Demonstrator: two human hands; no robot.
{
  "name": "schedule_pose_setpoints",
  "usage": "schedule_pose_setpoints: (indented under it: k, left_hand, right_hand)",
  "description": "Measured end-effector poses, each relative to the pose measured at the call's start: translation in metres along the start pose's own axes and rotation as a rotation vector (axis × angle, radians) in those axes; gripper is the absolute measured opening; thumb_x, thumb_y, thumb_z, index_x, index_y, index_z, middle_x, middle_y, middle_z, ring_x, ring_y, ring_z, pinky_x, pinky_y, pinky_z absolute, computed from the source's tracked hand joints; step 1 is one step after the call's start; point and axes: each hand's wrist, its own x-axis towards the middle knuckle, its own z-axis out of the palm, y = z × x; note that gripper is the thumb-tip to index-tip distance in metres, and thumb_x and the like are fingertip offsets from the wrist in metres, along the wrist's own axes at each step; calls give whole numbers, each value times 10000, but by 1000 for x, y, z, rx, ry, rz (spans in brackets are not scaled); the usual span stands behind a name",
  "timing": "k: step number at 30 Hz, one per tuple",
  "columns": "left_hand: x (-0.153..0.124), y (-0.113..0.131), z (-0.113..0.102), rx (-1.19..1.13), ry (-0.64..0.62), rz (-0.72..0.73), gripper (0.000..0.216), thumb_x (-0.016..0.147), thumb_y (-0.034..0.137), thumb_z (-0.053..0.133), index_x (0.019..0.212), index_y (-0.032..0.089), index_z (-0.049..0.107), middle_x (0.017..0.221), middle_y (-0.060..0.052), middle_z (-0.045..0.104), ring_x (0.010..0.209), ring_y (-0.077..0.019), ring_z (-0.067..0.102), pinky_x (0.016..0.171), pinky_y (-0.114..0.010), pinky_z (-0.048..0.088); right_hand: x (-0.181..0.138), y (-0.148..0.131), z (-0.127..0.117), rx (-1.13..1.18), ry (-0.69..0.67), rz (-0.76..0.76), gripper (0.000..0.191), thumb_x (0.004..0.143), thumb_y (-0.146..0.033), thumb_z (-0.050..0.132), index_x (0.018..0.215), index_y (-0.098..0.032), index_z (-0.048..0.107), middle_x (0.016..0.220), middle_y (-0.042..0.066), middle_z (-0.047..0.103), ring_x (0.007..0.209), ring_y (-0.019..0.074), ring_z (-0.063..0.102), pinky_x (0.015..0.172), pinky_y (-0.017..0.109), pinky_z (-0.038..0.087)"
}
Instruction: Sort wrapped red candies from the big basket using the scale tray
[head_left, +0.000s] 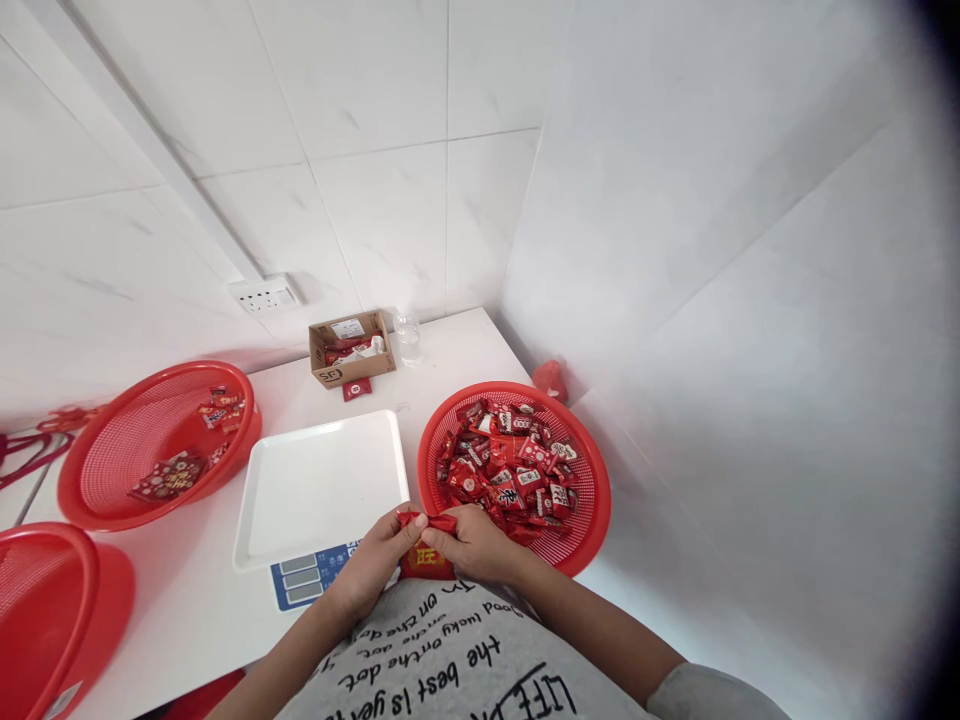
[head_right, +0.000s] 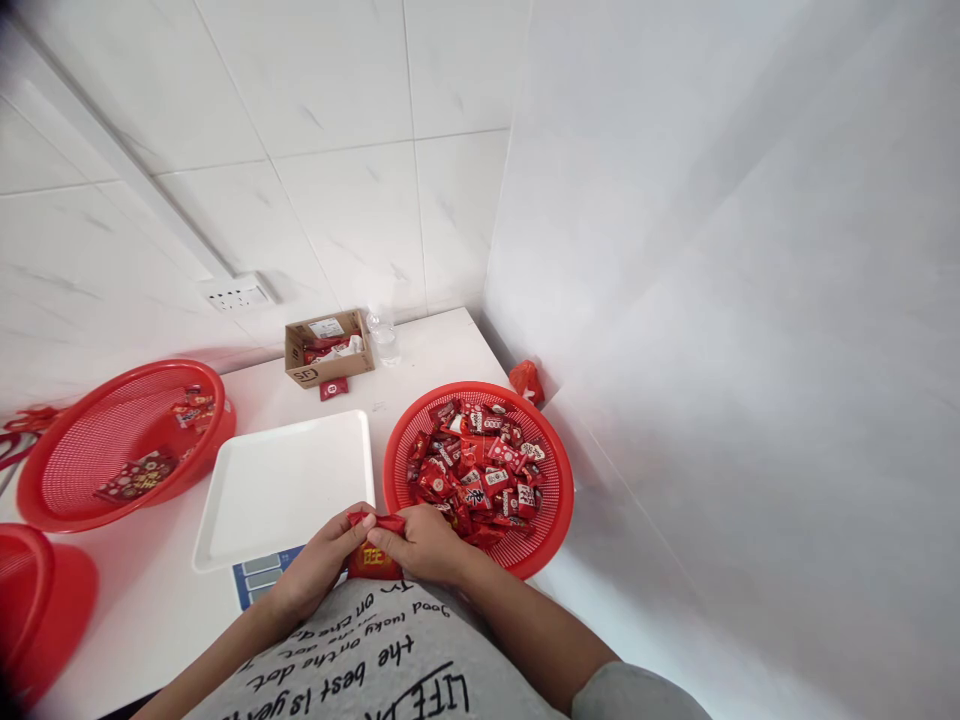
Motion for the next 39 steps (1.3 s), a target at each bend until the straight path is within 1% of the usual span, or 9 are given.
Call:
schedule_pose_setpoints:
  k: [8,12,15,20,27,30,34,37,39]
  left_hand:
    - [-1,1,2,-13,-6,2,283,717,432,611,736,161,535,671,9,594,680,-154,563,655,-255,428]
    - [-3,2,3,-18,-1,12,275,708,414,626,710,158,528,641,21,580,636,-132,543,628,-237,415]
    - [-4,3,3,12,18,20,292,697,422,634,694,159,507,623,28,562,602,-122,521,588,-225,401]
    - [-5,2,3,82,34,47,303,691,436,625,680,162,496,601,35,532,556,-107,482,539,-208,376]
    - [-5,3,1,147,47,66,335,697,461,605,621,160,479,549,50,488,518,-86,423,489,-185,320]
    - [-4,3,1,132,40,58,344,698,461,605,607,159,468,538,52,476,508,-82,406,481,-185,304]
    - [-4,1,1,89,34,46,327,699,420,625,597,153,465,534,57,463,500,-76,397,480,-183,294]
    - [-3,-2,2,33,26,46,292,719,402,611,633,157,479,564,53,491,526,-87,432,508,-190,329]
    - [-3,-3,2,25,43,58,278,737,413,588,669,161,495,602,45,517,569,-102,465,544,-202,361]
  right_hand:
    - [-1,-3,-1,-15,4,-32,365,814,-397,434,550,-153,496,514,-45,376,496,82,320,465,194,285]
    - [-2,-2,0,-27,0,-33,363,812,-409,434,562,-153,493,517,-49,356,494,77,330,460,190,267]
    - [-3,0,2,-8,-13,-25,360,821,-419,418,596,-152,505,536,-48,368,509,79,351,468,188,274]
    - [-4,0,3,12,-53,8,373,804,-445,440,572,-156,471,523,-56,337,492,73,328,447,186,264]
    - [-5,6,4,47,-75,-18,385,801,-460,449,572,-151,450,527,-61,319,490,64,311,433,178,250]
    - [-6,7,4,63,-82,-40,396,800,-476,446,575,-150,440,533,-60,321,499,64,313,432,177,242]
    - [-6,7,4,98,-99,-64,383,805,-469,440,587,-155,418,546,-59,324,509,65,316,441,177,243]
    - [-5,6,3,90,-97,-69,369,814,-457,425,599,-157,417,550,-57,333,508,68,318,447,180,251]
    - [-4,5,2,65,-70,-62,361,819,-445,416,605,-155,433,553,-53,344,511,70,320,451,182,256]
